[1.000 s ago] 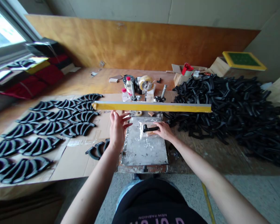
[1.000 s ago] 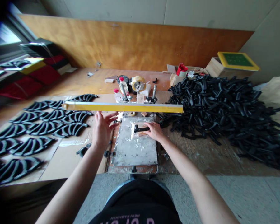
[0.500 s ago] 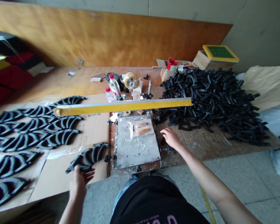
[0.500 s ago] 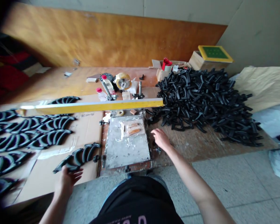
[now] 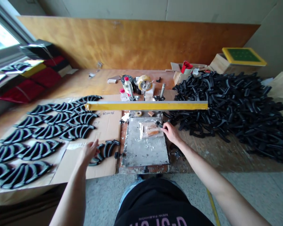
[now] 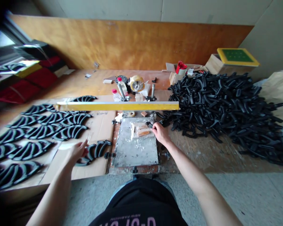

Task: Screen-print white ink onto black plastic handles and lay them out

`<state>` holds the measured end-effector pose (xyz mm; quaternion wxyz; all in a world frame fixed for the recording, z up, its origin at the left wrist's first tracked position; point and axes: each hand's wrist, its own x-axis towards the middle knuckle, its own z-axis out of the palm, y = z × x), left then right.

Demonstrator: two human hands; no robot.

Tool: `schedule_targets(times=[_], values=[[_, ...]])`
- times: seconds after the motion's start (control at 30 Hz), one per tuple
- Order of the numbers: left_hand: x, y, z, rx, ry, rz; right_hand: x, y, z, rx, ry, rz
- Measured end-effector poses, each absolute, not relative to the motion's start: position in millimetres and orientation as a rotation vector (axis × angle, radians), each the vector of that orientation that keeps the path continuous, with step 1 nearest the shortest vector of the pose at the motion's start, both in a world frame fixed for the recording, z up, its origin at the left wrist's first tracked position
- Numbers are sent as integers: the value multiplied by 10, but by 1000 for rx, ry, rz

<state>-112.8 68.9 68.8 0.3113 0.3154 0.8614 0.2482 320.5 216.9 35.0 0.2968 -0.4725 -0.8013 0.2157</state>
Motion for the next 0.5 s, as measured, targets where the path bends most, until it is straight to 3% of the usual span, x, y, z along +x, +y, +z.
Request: schedule_targets(times=[0.1, 0.23, 0.4, 0.5], values=[[-663, 1149, 1163, 1014, 1990, 1131, 2792, 2201, 325, -904, -2400, 518], [-47, 1523, 1761, 1089, 1621, 1590, 2607, 2169, 225, -858, -2564, 365], [215, 1579, 1934, 1051, 1439, 1666, 2584, 2159, 257, -951, -2627, 288], [237, 1471, 1837, 1054, 1502, 1661, 2602, 2182, 264, -1005, -2613, 465]])
